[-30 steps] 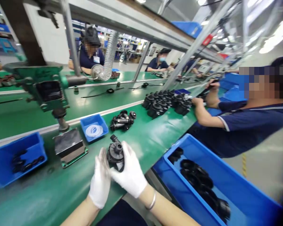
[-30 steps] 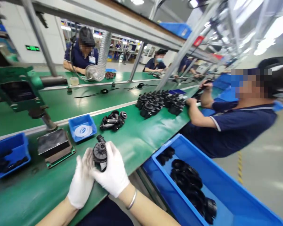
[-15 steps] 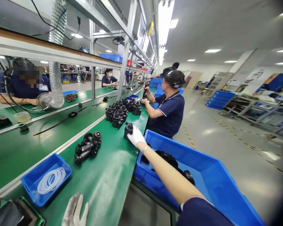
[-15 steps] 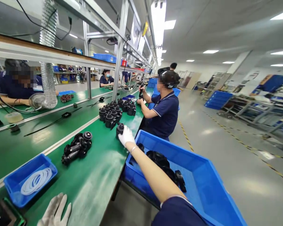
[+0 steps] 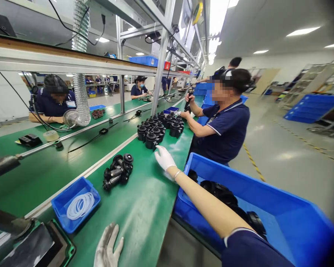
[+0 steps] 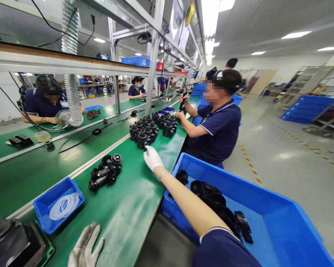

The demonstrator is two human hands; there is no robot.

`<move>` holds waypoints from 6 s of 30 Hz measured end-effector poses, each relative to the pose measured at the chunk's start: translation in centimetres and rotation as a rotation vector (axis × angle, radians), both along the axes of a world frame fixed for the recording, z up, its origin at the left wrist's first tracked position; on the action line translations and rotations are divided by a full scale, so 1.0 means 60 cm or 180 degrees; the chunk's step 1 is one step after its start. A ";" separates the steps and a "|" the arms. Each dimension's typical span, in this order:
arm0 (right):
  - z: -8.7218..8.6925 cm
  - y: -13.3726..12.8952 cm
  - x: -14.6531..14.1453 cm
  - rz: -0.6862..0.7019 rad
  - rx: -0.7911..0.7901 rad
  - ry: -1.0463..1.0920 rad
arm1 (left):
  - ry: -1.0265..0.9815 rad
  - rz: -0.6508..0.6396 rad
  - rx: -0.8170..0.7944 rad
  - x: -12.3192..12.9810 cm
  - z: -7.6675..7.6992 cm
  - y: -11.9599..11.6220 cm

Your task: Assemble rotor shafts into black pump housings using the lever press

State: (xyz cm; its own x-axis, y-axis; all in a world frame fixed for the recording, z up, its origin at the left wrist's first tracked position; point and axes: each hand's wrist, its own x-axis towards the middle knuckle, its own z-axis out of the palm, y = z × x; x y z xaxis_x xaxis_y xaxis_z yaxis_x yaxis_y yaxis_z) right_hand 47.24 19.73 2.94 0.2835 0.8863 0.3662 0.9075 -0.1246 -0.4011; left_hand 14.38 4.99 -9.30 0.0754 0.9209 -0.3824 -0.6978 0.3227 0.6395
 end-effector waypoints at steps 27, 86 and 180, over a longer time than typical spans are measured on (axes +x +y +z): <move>0.180 0.055 -0.264 0.2038 -0.1102 -0.1116 | 0.0411 -0.0235 0.0601 -0.003 0.052 -0.039; -0.062 -0.240 -0.465 0.3069 -0.2432 0.4480 | 0.3373 -0.0582 0.0473 -0.220 0.206 -0.111; -0.021 -0.184 -0.531 0.2696 0.0973 0.3305 | 0.1061 0.0519 0.0092 -0.129 0.150 -0.060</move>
State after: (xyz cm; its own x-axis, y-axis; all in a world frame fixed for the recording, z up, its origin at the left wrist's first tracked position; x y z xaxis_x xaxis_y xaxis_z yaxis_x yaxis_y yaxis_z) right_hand 15.36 8.69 1.67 -0.0375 0.8471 0.5301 -0.0697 0.5270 -0.8470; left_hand 6.62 1.37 -0.28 -0.1976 0.9213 -0.3350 -0.4904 0.2030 0.8476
